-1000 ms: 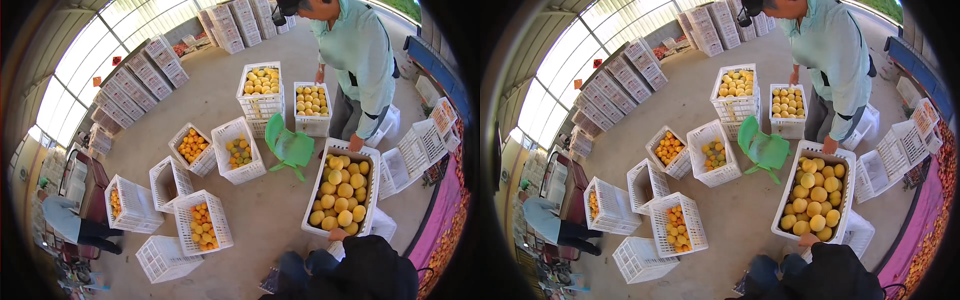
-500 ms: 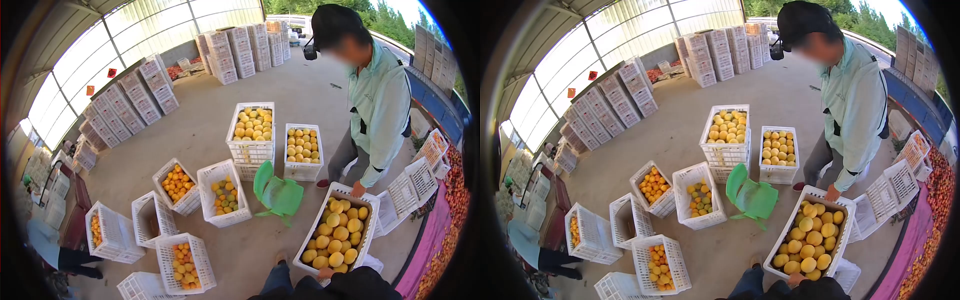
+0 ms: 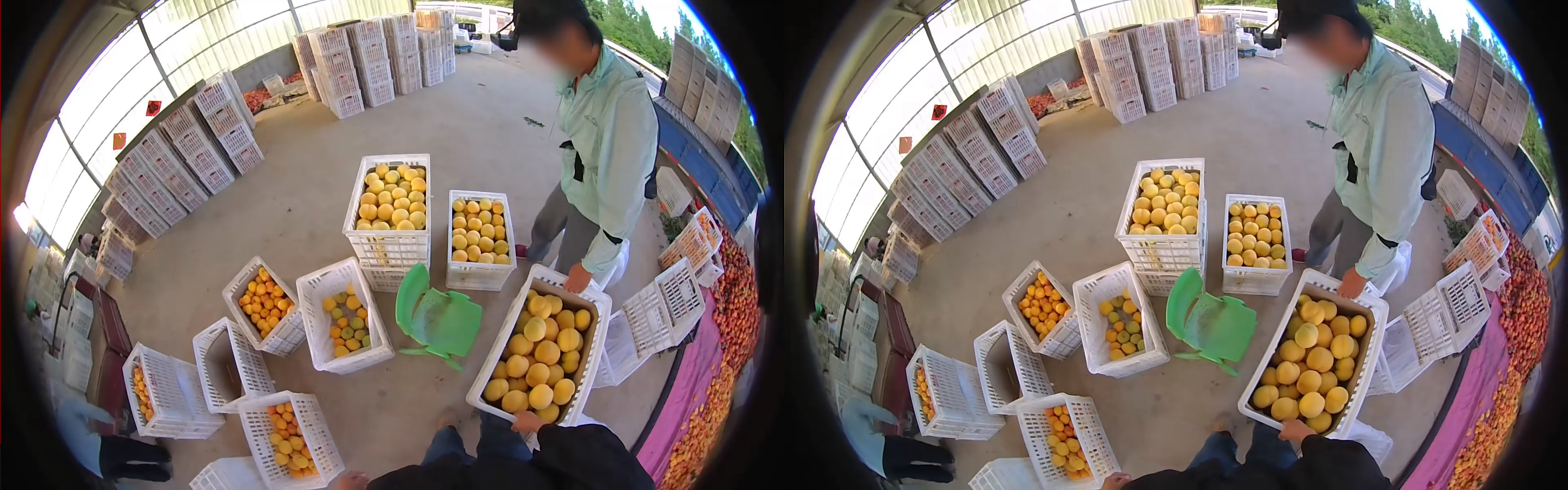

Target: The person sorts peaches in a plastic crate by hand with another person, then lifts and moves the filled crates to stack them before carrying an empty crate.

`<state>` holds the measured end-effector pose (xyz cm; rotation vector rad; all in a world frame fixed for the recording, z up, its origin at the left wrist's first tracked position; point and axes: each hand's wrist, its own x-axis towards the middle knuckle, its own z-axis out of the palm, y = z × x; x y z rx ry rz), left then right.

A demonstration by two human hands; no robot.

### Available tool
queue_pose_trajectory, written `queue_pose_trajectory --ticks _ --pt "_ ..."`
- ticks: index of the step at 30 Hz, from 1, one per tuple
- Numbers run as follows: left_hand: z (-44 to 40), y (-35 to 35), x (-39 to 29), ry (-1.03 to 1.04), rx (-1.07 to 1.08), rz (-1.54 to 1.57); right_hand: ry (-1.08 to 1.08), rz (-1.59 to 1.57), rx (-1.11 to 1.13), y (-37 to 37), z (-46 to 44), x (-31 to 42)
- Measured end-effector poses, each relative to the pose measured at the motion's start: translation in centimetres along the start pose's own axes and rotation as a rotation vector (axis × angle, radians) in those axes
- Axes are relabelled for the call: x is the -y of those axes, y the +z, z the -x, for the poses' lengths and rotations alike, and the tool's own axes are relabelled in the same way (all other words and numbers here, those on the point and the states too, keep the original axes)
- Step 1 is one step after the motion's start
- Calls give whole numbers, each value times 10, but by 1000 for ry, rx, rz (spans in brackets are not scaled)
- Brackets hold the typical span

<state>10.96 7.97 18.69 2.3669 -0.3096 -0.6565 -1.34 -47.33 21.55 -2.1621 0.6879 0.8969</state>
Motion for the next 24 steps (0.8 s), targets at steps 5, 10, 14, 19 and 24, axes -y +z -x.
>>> queue_pose_trajectory --ticks 5,10,14,19,24 --pt "5 29 -39 -424 72 93 -45 105 5 -60 -37 -7" --pt "8 62 -85 -625 74 73 -44 163 125 -116 -100 -26" --pt "4 90 -140 -656 42 194 -81 235 129 -155 -142 -35" --pt "-24 100 -200 -681 24 289 -218 300 125 -205 -163 -18" --pt "-62 96 -221 -689 32 334 -121 206 283 -235 -203 -17"
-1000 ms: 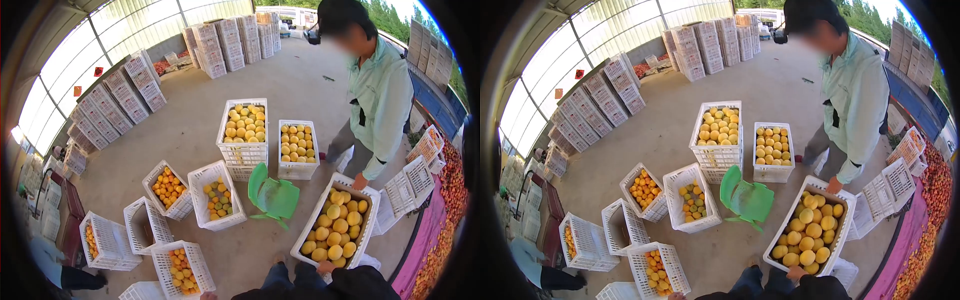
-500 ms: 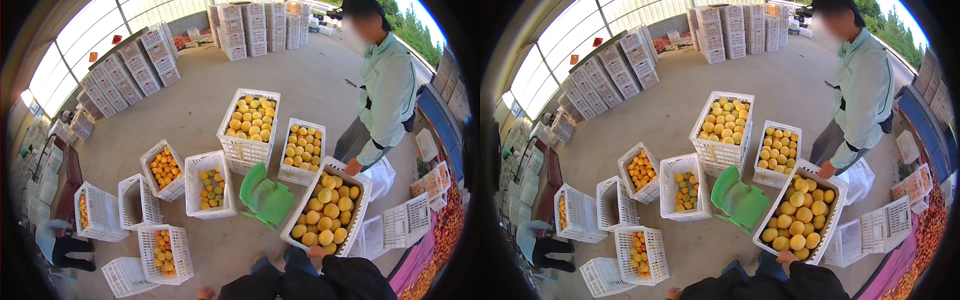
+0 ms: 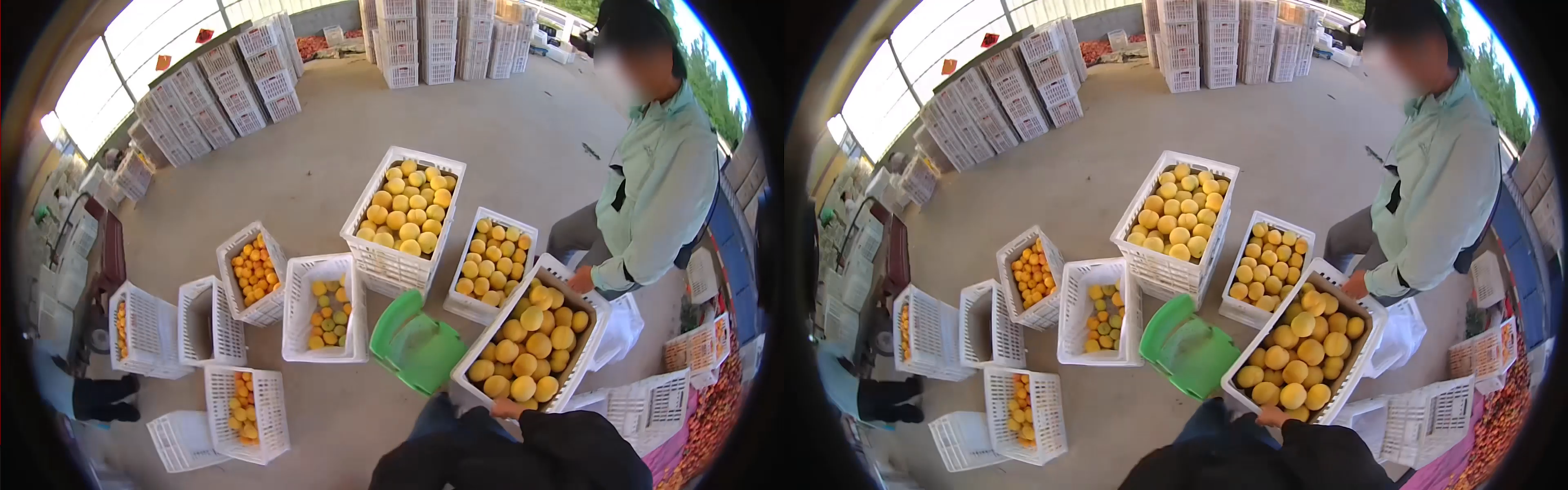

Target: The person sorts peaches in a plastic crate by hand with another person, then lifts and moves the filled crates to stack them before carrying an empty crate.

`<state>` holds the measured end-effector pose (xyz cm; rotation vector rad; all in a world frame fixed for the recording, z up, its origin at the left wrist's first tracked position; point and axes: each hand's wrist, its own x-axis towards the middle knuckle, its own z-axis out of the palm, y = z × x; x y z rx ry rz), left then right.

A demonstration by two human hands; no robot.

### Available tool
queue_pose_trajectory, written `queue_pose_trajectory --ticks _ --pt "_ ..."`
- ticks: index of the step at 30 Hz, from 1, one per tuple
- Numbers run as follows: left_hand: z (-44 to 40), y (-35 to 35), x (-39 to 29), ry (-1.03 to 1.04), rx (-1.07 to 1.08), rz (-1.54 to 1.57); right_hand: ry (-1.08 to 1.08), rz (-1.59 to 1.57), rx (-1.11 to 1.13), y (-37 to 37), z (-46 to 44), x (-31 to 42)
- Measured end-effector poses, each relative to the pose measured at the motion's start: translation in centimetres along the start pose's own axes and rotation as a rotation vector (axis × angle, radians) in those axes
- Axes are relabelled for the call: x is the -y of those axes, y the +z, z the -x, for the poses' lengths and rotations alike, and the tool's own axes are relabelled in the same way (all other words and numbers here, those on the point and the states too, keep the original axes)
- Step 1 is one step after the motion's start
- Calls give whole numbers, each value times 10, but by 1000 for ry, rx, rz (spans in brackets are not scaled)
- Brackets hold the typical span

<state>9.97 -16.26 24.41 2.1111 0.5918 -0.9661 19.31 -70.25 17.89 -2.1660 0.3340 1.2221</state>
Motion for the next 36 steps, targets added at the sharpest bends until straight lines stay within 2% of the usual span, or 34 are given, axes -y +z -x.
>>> queue_pose_trajectory --ticks 1,7,9,11,12,14,15,16,17,19,27,28,31,32,36 --pt "-2 -1 -8 -7 0 9 -6 -175 3 -9 3 1" --pt "-6 -10 -67 -24 53 15 67 -123 -10 -60 4 30" --pt "-29 -3 -52 4 19 21 49 -82 0 -78 -2 23" --pt "-39 6 -47 15 -1 25 44 55 -73 -103 -9 19" --pt "-43 10 -43 19 -7 29 42 201 -34 -107 -30 6" --pt "-47 29 -29 37 -1 35 54 198 -29 -142 -28 15" --pt "-51 42 -18 60 12 34 28 213 -42 -149 -43 1" --pt "-51 56 -25 313 266 -47 2 233 -57 -159 -56 -5" --pt "-45 58 -25 56 -1 57 -29 222 -61 -170 -66 -11" --pt "-27 64 -78 -3 -59 120 -64 187 -41 -206 -77 -7" --pt "40 138 -209 -135 -97 216 -164 152 -49 -318 -138 19" --pt "50 144 -221 -153 -93 220 -103 94 -76 -326 -134 29" --pt "74 156 -254 -209 -95 240 -104 39 -113 -338 -171 21" --pt "81 160 -263 -224 -94 244 -106 51 -194 -338 -185 17" --pt "100 174 -289 -276 -98 261 -104 112 -69 -367 -208 30"
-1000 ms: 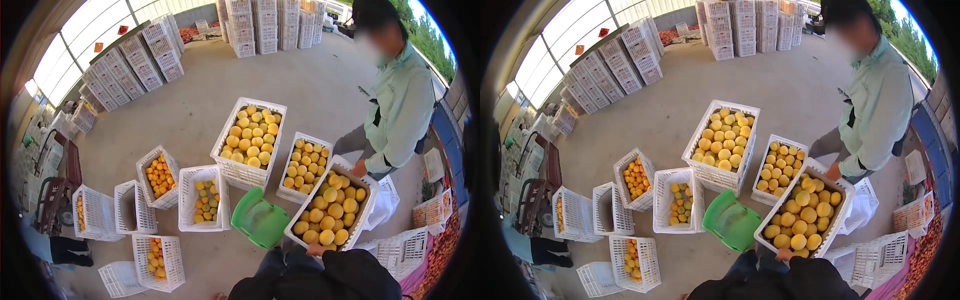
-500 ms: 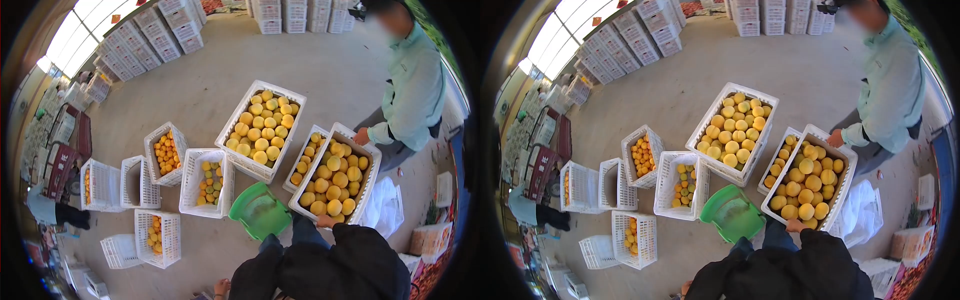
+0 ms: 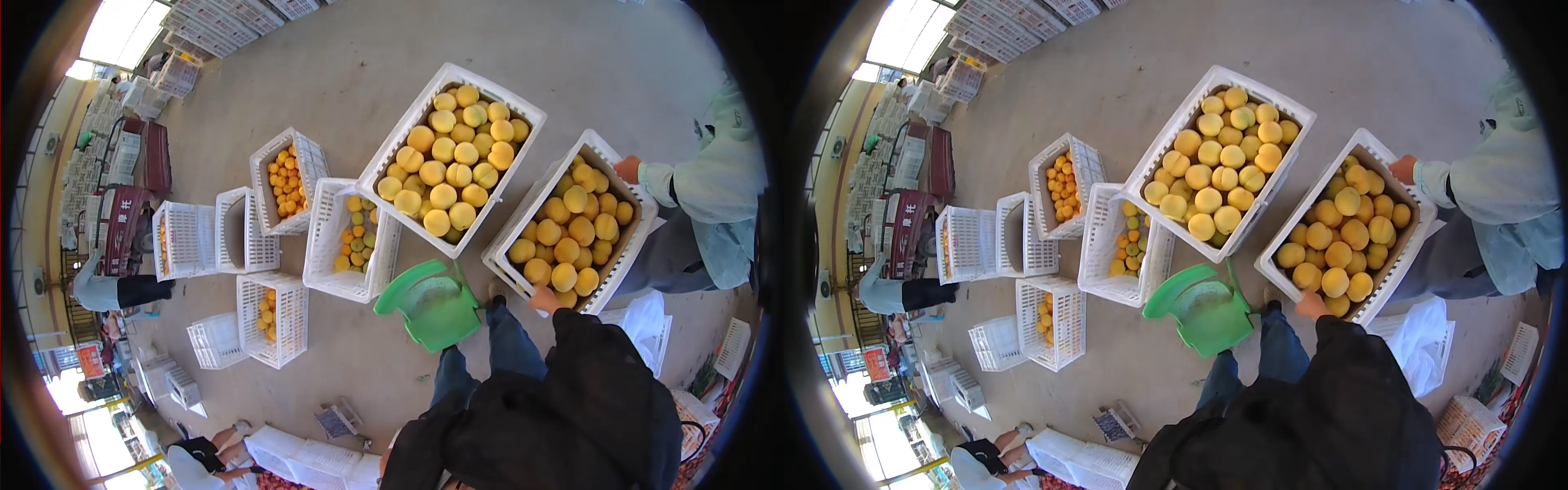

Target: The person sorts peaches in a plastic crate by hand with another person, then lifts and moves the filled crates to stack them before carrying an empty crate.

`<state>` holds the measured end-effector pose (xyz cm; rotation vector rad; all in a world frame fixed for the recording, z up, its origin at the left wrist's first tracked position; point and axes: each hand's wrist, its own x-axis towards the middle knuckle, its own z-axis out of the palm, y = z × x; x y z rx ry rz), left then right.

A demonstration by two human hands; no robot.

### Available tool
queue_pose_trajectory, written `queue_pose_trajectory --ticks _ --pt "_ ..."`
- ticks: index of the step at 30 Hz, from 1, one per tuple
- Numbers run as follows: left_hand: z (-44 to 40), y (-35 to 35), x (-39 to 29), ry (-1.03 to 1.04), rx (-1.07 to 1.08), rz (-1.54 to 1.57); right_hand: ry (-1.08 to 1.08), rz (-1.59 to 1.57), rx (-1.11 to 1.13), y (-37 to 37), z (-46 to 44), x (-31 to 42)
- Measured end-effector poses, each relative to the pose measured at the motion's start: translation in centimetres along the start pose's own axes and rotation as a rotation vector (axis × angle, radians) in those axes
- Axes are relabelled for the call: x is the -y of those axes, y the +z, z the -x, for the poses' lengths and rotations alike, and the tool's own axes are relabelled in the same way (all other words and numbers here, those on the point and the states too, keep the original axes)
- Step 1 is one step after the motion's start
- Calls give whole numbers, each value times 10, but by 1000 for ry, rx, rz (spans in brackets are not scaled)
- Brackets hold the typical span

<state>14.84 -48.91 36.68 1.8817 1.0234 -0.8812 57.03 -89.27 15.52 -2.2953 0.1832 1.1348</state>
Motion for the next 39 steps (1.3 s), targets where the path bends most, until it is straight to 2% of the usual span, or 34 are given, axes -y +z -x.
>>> queue_pose_trajectory --ticks 2,5,9,11,14,17,23,26,28,30,33,35,36,38,39 --pt "11 7 -2 -18 8 8 19 -10 52 7 6 -10" --pt "19 20 -14 -27 9 20 14 27 -59 15 0 -10" --pt "23 30 -33 -27 1 38 -2 58 11 16 -7 -15" --pt "26 33 -36 -19 -7 47 -38 17 -107 20 -6 -17" --pt "31 38 -40 -10 -9 53 -55 18 -85 27 -13 -30" --pt "33 37 -44 5 -11 50 -14 46 3 14 6 -10" --pt "23 16 -45 65 -70 57 -33 101 -18 28 12 -17" --pt "7 -5 -56 56 -151 205 74 77 -24 36 6 -17" --pt "5 -21 -80 27 -131 313 76 51 -53 37 8 -11" --pt "1 -28 -77 35 -107 453 67 34 -81 29 11 -2" --pt "3 -29 -61 38 -122 438 83 -21 7 24 14 2" --pt "9 -26 -52 -5 -118 385 70 -127 -88 30 10 -12" --pt "9 -23 -45 -35 -109 330 68 -111 -89 34 7 -19" --pt "-1 -9 10 25 -94 185 -7 -29 -164 47 -8 -46" --pt "-14 -11 7 -45 -13 277 -71 32 -233 58 -17 -56"
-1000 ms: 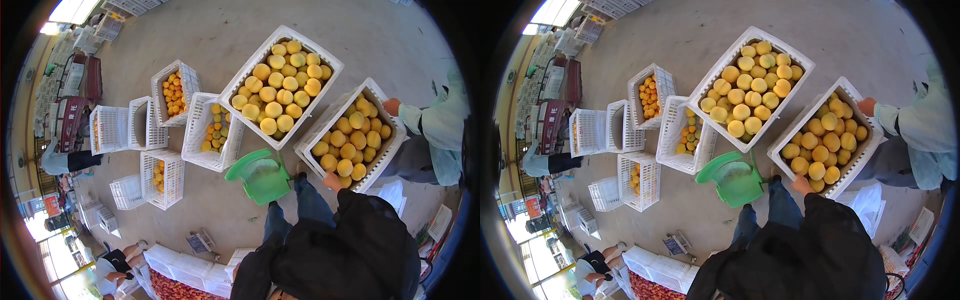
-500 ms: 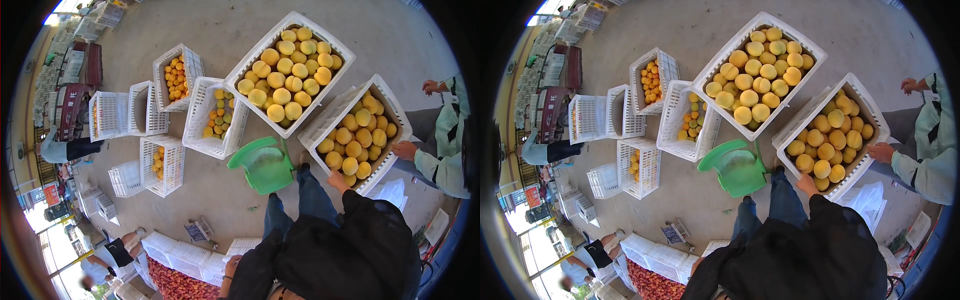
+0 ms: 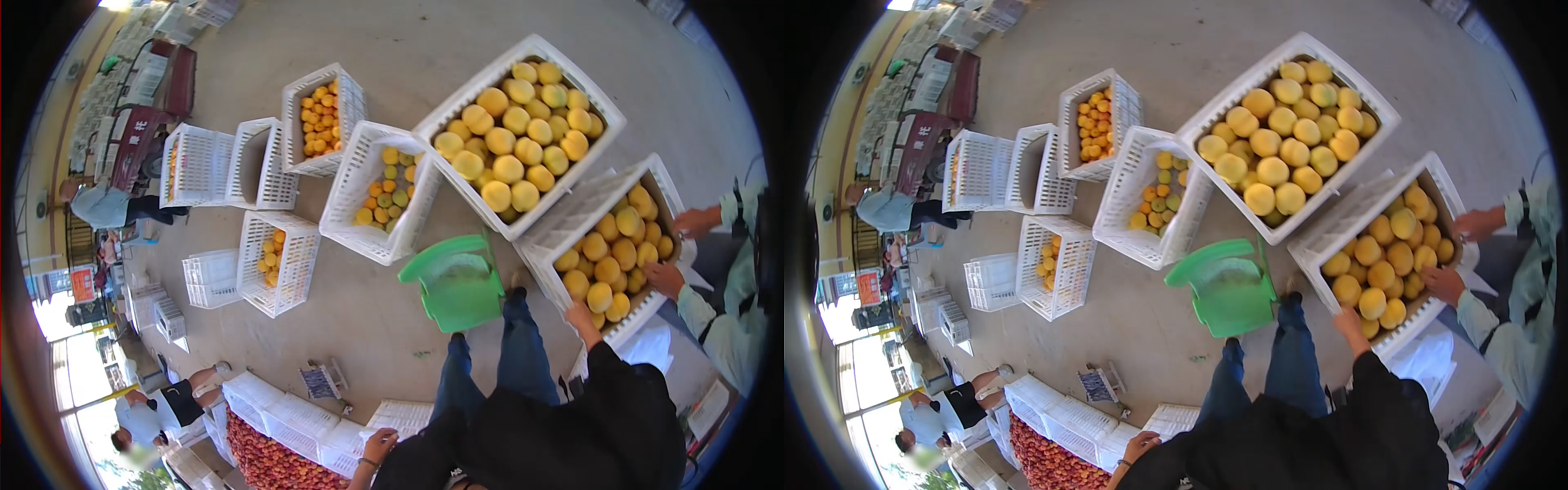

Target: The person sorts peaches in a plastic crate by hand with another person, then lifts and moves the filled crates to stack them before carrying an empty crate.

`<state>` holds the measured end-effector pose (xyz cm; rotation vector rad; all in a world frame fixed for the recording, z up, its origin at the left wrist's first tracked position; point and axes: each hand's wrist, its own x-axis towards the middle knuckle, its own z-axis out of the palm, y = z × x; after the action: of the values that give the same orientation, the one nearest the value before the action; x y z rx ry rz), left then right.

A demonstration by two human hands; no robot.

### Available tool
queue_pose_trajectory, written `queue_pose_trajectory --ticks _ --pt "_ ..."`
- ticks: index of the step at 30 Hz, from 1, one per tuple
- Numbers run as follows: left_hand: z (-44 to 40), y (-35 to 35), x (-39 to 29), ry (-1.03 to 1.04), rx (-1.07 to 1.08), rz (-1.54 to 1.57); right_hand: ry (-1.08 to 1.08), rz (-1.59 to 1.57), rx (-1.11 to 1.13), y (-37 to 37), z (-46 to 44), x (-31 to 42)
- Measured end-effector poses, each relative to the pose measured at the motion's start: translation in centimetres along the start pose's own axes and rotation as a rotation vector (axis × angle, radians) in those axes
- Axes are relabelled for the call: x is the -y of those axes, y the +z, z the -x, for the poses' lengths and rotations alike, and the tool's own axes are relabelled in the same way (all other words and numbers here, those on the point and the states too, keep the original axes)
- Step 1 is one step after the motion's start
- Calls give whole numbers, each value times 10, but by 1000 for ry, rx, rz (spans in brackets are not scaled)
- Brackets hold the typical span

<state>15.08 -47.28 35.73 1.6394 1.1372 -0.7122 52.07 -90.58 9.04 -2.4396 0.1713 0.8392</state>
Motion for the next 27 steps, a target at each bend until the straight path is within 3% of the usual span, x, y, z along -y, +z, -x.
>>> queue_pose_trajectory --ticks 1,2,3,6,8,9,10,12,13,15,19,23,25,27 --pt "-10 -2 -8 -87 83 83 17 21 -8 -3 1 14" --pt "-32 -3 -31 9 28 -269 45 42 -7 -15 9 24" --pt "-66 -6 -43 113 -3 -419 48 44 -9 -18 13 30" --pt "-191 -9 -102 420 -67 -391 136 45 -34 -25 20 45" --pt "-274 -4 -164 715 -257 -583 202 86 -87 -27 21 57" --pt "-299 0 -204 716 -278 -615 196 94 -95 -24 20 56" --pt "-328 1 -228 878 -302 -618 176 151 -198 -22 23 56" --pt "-373 13 -250 941 -328 -740 148 227 -314 -23 22 60" --pt "-388 22 -252 946 -327 -718 140 230 -323 -26 22 62" --pt "-408 37 -248 497 -9 -875 131 233 -330 -26 24 64" --pt "-407 26 -200 701 -192 -756 78 204 -399 -20 16 38" --pt "-364 -47 -126 668 -194 -714 75 285 -428 -17 14 40" --pt "-344 -82 -73 518 -253 -651 59 281 -450 -18 15 41" --pt "-317 -118 -28 460 -283 -628 255 223 -375 -19 11 40"
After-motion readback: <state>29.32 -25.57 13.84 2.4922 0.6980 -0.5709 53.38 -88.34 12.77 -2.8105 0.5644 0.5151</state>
